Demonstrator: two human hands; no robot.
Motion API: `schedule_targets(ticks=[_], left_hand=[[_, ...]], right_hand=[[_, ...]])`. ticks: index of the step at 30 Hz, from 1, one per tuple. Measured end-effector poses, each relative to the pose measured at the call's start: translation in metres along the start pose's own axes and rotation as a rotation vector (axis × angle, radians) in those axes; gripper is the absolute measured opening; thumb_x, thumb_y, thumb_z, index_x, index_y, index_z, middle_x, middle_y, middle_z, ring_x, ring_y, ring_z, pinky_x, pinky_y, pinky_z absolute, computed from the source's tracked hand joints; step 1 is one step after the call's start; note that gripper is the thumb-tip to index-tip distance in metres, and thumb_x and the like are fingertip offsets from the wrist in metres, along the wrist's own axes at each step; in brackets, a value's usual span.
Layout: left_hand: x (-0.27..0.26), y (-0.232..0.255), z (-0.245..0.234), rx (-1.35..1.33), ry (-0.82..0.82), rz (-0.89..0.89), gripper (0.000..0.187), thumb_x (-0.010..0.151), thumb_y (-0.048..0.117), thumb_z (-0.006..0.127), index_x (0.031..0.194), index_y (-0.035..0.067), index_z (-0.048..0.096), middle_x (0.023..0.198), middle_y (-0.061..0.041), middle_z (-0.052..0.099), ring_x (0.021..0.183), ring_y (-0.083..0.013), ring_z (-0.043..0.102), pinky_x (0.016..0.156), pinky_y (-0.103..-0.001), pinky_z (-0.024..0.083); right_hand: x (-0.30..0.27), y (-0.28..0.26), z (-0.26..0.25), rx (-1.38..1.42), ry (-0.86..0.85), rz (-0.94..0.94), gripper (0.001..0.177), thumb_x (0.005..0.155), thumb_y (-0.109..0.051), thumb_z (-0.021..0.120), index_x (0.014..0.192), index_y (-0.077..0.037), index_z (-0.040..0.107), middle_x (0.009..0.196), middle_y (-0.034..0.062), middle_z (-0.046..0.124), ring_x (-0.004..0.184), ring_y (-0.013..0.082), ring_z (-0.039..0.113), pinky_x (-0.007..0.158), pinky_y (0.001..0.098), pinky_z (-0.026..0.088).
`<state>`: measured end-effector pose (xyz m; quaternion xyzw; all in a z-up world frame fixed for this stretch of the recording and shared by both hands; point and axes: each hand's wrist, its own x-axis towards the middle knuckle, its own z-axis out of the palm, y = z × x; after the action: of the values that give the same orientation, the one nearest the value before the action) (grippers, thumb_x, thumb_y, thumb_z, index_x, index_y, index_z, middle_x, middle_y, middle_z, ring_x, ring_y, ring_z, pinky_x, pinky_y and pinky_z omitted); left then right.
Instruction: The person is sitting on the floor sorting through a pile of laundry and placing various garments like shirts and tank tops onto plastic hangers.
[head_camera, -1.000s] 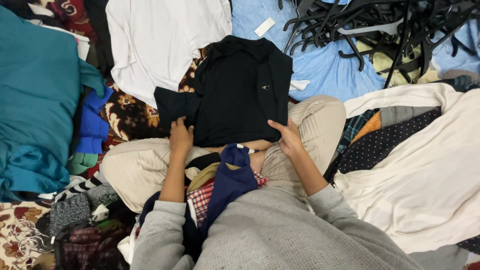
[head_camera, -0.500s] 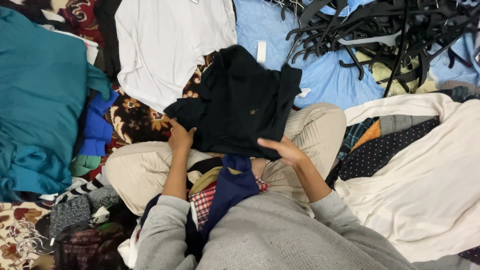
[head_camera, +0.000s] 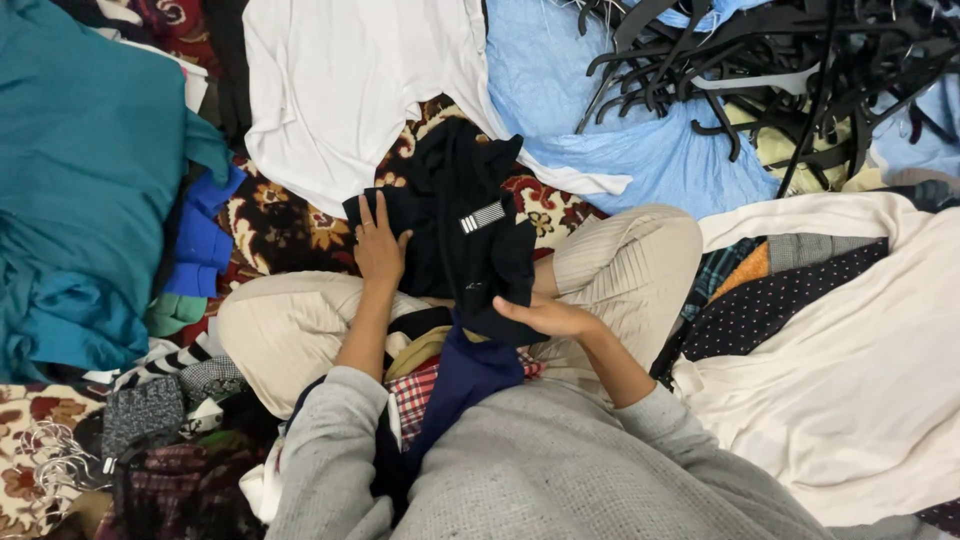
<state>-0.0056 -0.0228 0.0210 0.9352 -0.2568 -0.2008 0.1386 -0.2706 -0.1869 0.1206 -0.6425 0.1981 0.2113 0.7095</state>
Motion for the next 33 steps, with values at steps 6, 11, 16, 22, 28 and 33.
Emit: schedule_targets(ticks=[6, 11, 16, 22, 28, 33], left_hand=[[0.037, -0.041, 0.05, 0.048, 0.03, -0.078, 0.064, 0.093, 0.039, 0.074, 0.144, 0.018, 0.043, 0.132, -0.016, 0.054, 0.104, -0.0409, 0.069, 0.095, -0.054, 0.046], [0.036, -0.045, -0.003, -0.209, 0.415, -0.012, 0.023, 0.105, 0.022, 0.061, 0.125, 0.011, 0.063, 0.121, -0.018, 0.063, 0.12, -0.0411, 0.057, 0.099, -0.058, 0.039], [0.033, -0.117, -0.063, -0.7, 0.753, -0.029, 0.041, 0.114, 0.036, 0.052, 0.141, 0.005, 0.048, 0.137, -0.028, 0.054, 0.131, -0.0471, 0.05, 0.112, -0.057, 0.033], [0.013, -0.166, -0.102, -1.141, 0.895, -0.254, 0.019, 0.098, 0.034, 0.069, 0.107, 0.019, 0.062, 0.095, -0.003, 0.054, 0.077, -0.0138, 0.054, 0.054, -0.021, 0.051], [-0.037, -0.142, -0.142, -0.496, 0.78, -0.231, 0.017, 0.098, 0.031, 0.071, 0.099, 0.014, 0.07, 0.093, -0.013, 0.068, 0.092, -0.0336, 0.066, 0.084, -0.042, 0.051], [-0.073, -0.129, -0.173, -0.533, 0.122, -0.197, 0.032, 0.098, 0.047, 0.069, 0.097, 0.016, 0.077, 0.092, -0.016, 0.071, 0.095, -0.0402, 0.067, 0.086, -0.047, 0.048]], right_hand=[[-0.016, -0.034, 0.0, 0.045, 0.135, 0.163, 0.076, 0.1, -0.057, 0.056, 0.147, 0.003, 0.052, 0.152, 0.0267, 0.046, 0.141, 0.0328, 0.044, 0.121, 0.0473, 0.033], [-0.032, -0.089, -0.005, 0.316, 0.652, 0.081, 0.083, 0.09, -0.055, 0.073, 0.145, 0.003, 0.053, 0.146, 0.0235, 0.055, 0.14, 0.0286, 0.049, 0.12, 0.045, 0.036], [-0.027, 0.011, -0.094, 0.673, 0.927, -0.356, 0.055, 0.101, -0.043, 0.066, 0.139, -0.005, 0.057, 0.14, 0.0142, 0.06, 0.133, 0.0244, 0.057, 0.117, 0.043, 0.041], [-0.032, 0.014, -0.119, 0.749, 1.074, -0.352, 0.038, 0.098, -0.021, 0.076, 0.132, -0.007, 0.064, 0.123, 0.0126, 0.069, 0.112, 0.0258, 0.072, 0.097, 0.0404, 0.061], [-0.026, 0.011, -0.109, 0.787, 1.177, -0.201, 0.041, 0.093, -0.027, 0.083, 0.121, -0.004, 0.064, 0.108, 0.0146, 0.07, 0.1, 0.0258, 0.075, 0.087, 0.0423, 0.064], [-0.027, 0.019, -0.121, 0.805, 1.195, -0.222, 0.056, 0.092, -0.034, 0.086, 0.125, 0.0, 0.056, 0.112, 0.0193, 0.068, 0.104, 0.0305, 0.074, 0.087, 0.0482, 0.063]])
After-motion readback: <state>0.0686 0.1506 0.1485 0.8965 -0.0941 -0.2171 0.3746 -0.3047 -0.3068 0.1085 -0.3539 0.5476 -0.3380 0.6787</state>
